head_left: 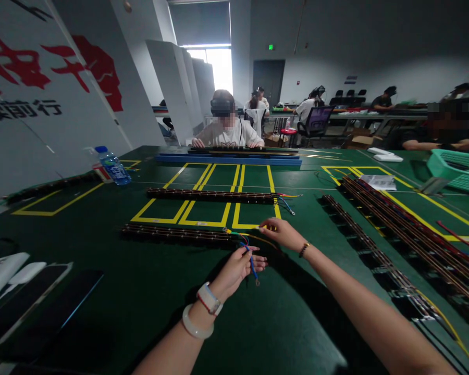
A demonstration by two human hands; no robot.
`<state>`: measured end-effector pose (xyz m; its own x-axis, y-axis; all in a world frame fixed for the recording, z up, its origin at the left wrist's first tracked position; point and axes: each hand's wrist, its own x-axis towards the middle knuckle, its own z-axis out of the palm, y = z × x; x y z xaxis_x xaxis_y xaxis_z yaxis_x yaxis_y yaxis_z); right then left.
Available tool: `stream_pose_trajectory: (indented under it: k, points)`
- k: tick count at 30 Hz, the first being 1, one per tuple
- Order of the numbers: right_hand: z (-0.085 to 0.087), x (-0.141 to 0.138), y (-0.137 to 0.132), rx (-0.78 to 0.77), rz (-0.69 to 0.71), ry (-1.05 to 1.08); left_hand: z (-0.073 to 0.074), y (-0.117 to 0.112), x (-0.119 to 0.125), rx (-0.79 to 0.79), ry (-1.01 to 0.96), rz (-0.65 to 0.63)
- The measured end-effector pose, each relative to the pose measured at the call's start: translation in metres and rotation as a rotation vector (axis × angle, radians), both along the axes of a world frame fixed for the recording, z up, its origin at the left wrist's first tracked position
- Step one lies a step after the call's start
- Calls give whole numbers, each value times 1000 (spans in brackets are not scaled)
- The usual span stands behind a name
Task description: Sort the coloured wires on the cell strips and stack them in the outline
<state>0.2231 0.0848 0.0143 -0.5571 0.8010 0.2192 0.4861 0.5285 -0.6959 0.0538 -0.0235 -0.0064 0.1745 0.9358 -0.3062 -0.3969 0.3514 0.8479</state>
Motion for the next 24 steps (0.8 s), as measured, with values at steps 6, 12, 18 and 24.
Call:
stream_pose_trajectory:
  k: [6, 12, 18, 24]
  points:
    - [-44, 15, -16, -28, -37, -94, -7, 2, -4, 62, 198, -29]
    - [-47, 11, -16, 15, -100, -91, -2, 2, -15, 42, 488, -77]
    - [-50, 11, -15, 21, -119, -77, 19, -1, -30, 108, 983, -257]
    - [-51, 11, -14, 10, -116, -70, 23, -4, -42, 150, 1162, -320]
